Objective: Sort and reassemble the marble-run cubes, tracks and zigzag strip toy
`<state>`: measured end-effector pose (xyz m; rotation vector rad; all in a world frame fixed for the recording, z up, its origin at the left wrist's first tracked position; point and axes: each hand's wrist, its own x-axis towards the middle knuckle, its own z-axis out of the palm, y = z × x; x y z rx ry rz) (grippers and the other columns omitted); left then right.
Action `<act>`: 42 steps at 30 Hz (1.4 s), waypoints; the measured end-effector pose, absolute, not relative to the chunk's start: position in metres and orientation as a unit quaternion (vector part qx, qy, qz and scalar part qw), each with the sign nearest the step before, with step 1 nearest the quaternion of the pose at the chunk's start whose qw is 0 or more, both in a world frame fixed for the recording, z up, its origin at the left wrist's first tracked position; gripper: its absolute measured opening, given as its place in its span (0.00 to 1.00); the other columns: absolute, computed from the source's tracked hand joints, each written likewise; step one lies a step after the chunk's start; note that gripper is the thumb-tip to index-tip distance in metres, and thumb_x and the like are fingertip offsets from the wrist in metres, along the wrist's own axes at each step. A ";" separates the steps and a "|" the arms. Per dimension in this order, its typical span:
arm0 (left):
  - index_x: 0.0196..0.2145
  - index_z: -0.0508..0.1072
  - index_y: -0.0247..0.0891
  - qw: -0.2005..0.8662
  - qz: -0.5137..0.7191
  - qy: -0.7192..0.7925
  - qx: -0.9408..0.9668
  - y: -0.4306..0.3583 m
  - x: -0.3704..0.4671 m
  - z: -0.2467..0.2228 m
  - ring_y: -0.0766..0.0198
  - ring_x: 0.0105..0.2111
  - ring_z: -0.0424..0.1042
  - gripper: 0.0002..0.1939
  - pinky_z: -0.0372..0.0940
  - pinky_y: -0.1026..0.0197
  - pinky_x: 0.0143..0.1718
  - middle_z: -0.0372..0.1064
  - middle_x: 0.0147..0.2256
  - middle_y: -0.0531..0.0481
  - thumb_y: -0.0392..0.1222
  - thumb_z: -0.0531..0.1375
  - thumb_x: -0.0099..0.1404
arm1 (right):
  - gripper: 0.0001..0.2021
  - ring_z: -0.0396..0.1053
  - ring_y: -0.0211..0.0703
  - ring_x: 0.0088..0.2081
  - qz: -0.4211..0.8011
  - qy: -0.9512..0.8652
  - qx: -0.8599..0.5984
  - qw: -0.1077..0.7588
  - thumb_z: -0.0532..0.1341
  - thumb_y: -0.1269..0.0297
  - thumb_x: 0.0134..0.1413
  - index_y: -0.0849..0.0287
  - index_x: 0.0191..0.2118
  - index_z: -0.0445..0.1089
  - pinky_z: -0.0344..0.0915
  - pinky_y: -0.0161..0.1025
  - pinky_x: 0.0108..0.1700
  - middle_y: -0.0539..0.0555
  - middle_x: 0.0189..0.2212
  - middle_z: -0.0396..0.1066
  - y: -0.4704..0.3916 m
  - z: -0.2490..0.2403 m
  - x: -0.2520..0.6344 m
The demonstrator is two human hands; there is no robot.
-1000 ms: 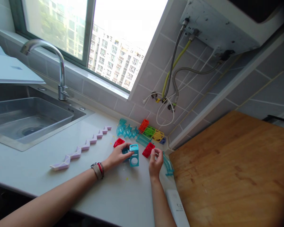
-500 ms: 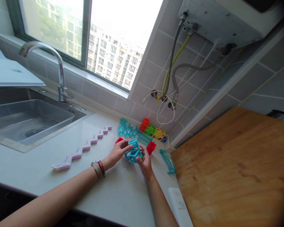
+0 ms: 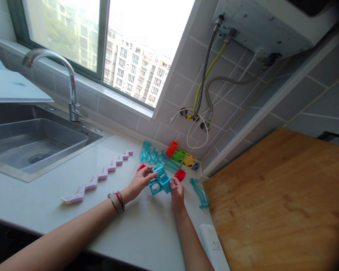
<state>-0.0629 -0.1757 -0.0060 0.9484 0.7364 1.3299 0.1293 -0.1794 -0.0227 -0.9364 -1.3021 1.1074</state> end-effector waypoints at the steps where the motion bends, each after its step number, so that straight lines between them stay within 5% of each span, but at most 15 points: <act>1: 0.47 0.73 0.36 0.623 0.575 0.325 0.418 -0.176 -0.063 -0.006 0.58 0.38 0.76 0.26 0.69 0.59 0.38 0.75 0.43 0.44 0.53 0.71 0.56 | 0.20 0.73 0.46 0.36 0.497 -0.534 -0.392 0.560 0.65 0.48 0.55 0.59 0.43 0.73 0.70 0.40 0.39 0.55 0.36 0.76 -0.179 -0.023 0.129; 11: 0.47 0.71 0.37 0.647 0.548 0.309 0.432 -0.181 -0.062 -0.003 0.56 0.41 0.76 0.23 0.70 0.59 0.37 0.74 0.45 0.44 0.52 0.69 0.59 | 0.19 0.74 0.46 0.31 0.632 -0.413 -0.370 0.542 0.64 0.43 0.55 0.57 0.35 0.71 0.74 0.43 0.35 0.52 0.28 0.75 -0.182 -0.019 0.124; 22: 0.52 0.71 0.38 0.666 0.538 0.290 0.428 -0.176 -0.062 -0.015 0.55 0.42 0.77 0.24 0.71 0.57 0.40 0.75 0.46 0.43 0.51 0.66 0.63 | 0.25 0.75 0.47 0.33 0.637 -0.412 -0.423 0.497 0.61 0.39 0.56 0.58 0.45 0.72 0.72 0.41 0.31 0.56 0.36 0.77 -0.178 -0.024 0.122; 29: 0.55 0.72 0.36 0.640 0.549 0.311 0.440 -0.175 -0.063 -0.013 0.54 0.42 0.76 0.28 0.70 0.57 0.40 0.76 0.45 0.42 0.53 0.67 0.61 | 0.22 0.74 0.44 0.33 0.627 -0.436 -0.431 0.480 0.64 0.43 0.54 0.57 0.43 0.72 0.71 0.38 0.32 0.53 0.33 0.76 -0.177 -0.027 0.125; 36: 0.52 0.73 0.37 0.657 0.562 0.305 0.400 -0.177 -0.062 -0.006 0.57 0.37 0.76 0.26 0.69 0.58 0.39 0.77 0.41 0.45 0.54 0.66 0.61 | 0.31 0.75 0.51 0.45 0.632 -0.498 -0.375 0.461 0.59 0.37 0.57 0.55 0.56 0.69 0.74 0.41 0.37 0.59 0.48 0.75 -0.184 -0.019 0.125; 42: 0.48 0.70 0.36 0.658 0.580 0.285 0.387 -0.174 -0.064 -0.009 0.56 0.40 0.76 0.23 0.69 0.58 0.39 0.75 0.43 0.45 0.52 0.67 0.60 | 0.34 0.74 0.51 0.47 0.580 -0.544 -0.358 0.489 0.76 0.55 0.42 0.55 0.56 0.68 0.72 0.43 0.45 0.57 0.49 0.75 -0.181 -0.021 0.123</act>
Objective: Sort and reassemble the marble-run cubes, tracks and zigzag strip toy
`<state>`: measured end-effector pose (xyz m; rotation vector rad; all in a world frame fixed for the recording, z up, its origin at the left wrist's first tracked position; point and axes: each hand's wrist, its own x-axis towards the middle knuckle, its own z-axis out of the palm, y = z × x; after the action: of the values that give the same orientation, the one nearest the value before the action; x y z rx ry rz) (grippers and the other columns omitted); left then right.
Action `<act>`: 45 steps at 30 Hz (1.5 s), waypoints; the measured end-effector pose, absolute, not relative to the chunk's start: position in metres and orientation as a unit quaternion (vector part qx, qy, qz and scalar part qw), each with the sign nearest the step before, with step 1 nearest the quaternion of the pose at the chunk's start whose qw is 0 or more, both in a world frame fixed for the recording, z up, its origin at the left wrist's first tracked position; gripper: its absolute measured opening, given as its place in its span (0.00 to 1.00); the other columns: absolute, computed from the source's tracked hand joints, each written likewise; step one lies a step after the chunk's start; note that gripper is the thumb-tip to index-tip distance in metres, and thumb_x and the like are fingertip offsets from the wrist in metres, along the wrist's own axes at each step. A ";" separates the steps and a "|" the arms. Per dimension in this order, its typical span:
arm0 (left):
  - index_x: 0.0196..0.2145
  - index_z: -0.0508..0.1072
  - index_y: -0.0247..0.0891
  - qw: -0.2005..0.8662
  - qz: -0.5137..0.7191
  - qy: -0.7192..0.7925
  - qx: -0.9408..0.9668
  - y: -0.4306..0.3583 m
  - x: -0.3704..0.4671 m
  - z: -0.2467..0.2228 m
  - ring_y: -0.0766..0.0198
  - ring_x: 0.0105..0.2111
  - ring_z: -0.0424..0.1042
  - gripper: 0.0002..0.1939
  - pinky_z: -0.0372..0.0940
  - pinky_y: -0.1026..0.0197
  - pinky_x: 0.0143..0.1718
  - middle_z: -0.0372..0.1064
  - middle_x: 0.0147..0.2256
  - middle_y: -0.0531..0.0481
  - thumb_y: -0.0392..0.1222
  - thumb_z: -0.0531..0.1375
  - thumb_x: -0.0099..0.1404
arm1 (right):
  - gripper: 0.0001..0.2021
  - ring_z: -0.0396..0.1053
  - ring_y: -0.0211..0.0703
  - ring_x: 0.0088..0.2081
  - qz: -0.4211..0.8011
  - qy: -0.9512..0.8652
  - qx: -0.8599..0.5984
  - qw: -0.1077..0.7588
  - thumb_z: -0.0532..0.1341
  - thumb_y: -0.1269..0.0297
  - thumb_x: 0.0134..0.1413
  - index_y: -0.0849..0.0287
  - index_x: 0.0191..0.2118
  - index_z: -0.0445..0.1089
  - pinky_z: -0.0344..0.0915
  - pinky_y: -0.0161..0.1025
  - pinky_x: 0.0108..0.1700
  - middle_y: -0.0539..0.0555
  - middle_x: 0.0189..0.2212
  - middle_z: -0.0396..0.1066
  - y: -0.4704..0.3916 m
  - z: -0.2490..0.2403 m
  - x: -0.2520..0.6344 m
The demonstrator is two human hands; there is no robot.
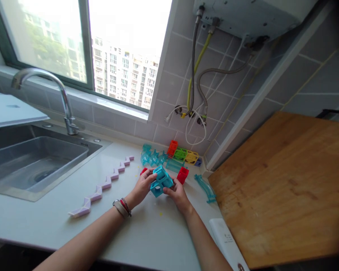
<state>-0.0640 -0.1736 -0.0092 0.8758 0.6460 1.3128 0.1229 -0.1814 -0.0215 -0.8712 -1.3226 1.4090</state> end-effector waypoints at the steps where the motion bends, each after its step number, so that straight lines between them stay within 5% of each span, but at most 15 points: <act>1: 0.47 0.70 0.37 0.662 0.574 0.284 0.389 -0.173 -0.064 -0.010 0.56 0.41 0.76 0.22 0.69 0.58 0.40 0.75 0.43 0.45 0.51 0.66 0.60 | 0.31 0.75 0.51 0.46 0.577 -0.537 -0.365 0.495 0.75 0.55 0.43 0.56 0.53 0.70 0.72 0.43 0.45 0.57 0.46 0.76 -0.180 -0.021 0.123; 6: 0.43 0.68 0.39 0.683 0.534 0.293 0.403 -0.173 -0.065 -0.013 0.55 0.44 0.77 0.18 0.69 0.52 0.48 0.75 0.42 0.47 0.51 0.66 0.61 | 0.24 0.76 0.48 0.40 0.584 -0.478 -0.378 0.536 0.71 0.52 0.47 0.57 0.49 0.73 0.72 0.41 0.38 0.55 0.40 0.77 -0.177 -0.013 0.129; 12: 0.49 0.66 0.39 0.660 0.476 0.339 0.472 -0.175 -0.062 -0.013 0.46 0.51 0.74 0.25 0.69 0.47 0.50 0.72 0.50 0.39 0.54 0.67 0.60 | 0.24 0.74 0.44 0.35 0.565 -0.422 -0.392 0.591 0.69 0.49 0.49 0.57 0.49 0.75 0.70 0.37 0.32 0.55 0.39 0.77 -0.172 -0.014 0.135; 16: 0.55 0.62 0.42 0.501 0.506 0.372 0.595 -0.180 -0.068 -0.010 0.46 0.55 0.71 0.28 0.67 0.47 0.53 0.67 0.56 0.37 0.54 0.65 0.63 | 0.23 0.73 0.48 0.42 0.464 -0.458 -0.428 0.625 0.72 0.54 0.46 0.58 0.48 0.77 0.71 0.41 0.40 0.57 0.41 0.77 -0.164 -0.026 0.138; 22: 0.51 0.65 0.43 0.283 0.560 0.486 0.608 -0.173 -0.089 -0.003 0.48 0.58 0.67 0.17 0.63 0.47 0.58 0.66 0.54 0.39 0.54 0.55 0.70 | 0.23 0.73 0.54 0.47 0.414 -0.484 -0.448 0.628 0.71 0.56 0.48 0.56 0.50 0.77 0.67 0.53 0.53 0.58 0.45 0.78 -0.159 -0.035 0.138; 30: 0.59 0.62 0.38 0.228 0.502 0.569 0.610 -0.148 -0.105 -0.022 0.42 0.65 0.56 0.36 0.50 0.42 0.65 0.59 0.61 0.34 0.49 0.69 0.57 | 0.18 0.74 0.55 0.45 0.317 -0.555 -0.454 0.621 0.71 0.57 0.48 0.55 0.46 0.79 0.68 0.52 0.51 0.58 0.44 0.78 -0.170 -0.021 0.133; 36: 0.62 0.61 0.39 0.294 0.468 0.567 0.611 -0.145 -0.110 -0.030 0.45 0.59 0.67 0.40 0.61 0.47 0.59 0.66 0.58 0.34 0.44 0.70 0.54 | 0.15 0.73 0.49 0.38 0.211 -0.487 -0.483 0.697 0.59 0.52 0.61 0.57 0.40 0.76 0.71 0.43 0.40 0.58 0.37 0.77 -0.175 -0.008 0.145; 40: 0.64 0.61 0.39 0.272 0.426 0.594 0.626 -0.145 -0.110 -0.033 0.51 0.51 0.75 0.37 0.66 0.50 0.54 0.73 0.53 0.37 0.43 0.67 0.59 | 0.19 0.73 0.50 0.40 0.192 -0.399 -0.521 0.730 0.59 0.47 0.59 0.59 0.42 0.74 0.71 0.43 0.38 0.59 0.39 0.76 -0.160 -0.016 0.159; 45: 0.61 0.66 0.37 0.260 0.477 0.582 0.606 -0.143 -0.111 -0.031 0.48 0.51 0.75 0.37 0.68 0.48 0.54 0.74 0.52 0.36 0.49 0.69 0.57 | 0.19 0.72 0.51 0.41 0.227 -0.358 -0.545 0.724 0.63 0.47 0.53 0.58 0.42 0.73 0.73 0.48 0.41 0.59 0.43 0.75 -0.145 -0.036 0.165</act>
<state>-0.1106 -0.1429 -0.0307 1.6404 1.5758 1.2912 0.1654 -0.1447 -0.0357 -1.2026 -0.7907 0.5007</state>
